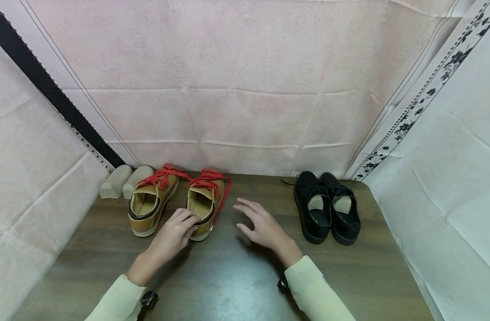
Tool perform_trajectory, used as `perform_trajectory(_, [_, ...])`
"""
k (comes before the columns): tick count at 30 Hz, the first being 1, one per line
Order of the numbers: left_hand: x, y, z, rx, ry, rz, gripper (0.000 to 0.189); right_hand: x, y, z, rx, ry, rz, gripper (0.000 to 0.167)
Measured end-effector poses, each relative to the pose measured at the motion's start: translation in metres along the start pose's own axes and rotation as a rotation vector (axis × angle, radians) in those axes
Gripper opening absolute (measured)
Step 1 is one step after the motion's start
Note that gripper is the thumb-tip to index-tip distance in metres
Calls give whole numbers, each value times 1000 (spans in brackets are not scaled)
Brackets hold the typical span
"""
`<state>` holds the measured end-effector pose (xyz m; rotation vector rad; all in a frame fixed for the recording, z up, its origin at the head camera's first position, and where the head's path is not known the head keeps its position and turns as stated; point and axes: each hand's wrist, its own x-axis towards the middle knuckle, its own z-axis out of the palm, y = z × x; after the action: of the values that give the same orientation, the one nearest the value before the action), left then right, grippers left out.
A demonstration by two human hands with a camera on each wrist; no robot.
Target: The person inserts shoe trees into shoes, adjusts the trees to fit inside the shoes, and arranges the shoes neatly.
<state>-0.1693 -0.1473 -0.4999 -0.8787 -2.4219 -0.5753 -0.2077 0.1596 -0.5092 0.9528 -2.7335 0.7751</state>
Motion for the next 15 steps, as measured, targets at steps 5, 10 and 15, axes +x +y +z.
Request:
perform_trajectory(5, [2, 5, 4, 7, 4, 18, 24, -6, 3, -2, -5, -3, 1, 54])
perform_trajectory(10, [6, 12, 10, 2, -3, 35, 22, -11, 5, -7, -8, 9, -7, 54])
perform_trajectory(15, [9, 19, 15, -4, -27, 42, 20, -15, 7, -11, -15, -1, -3, 55])
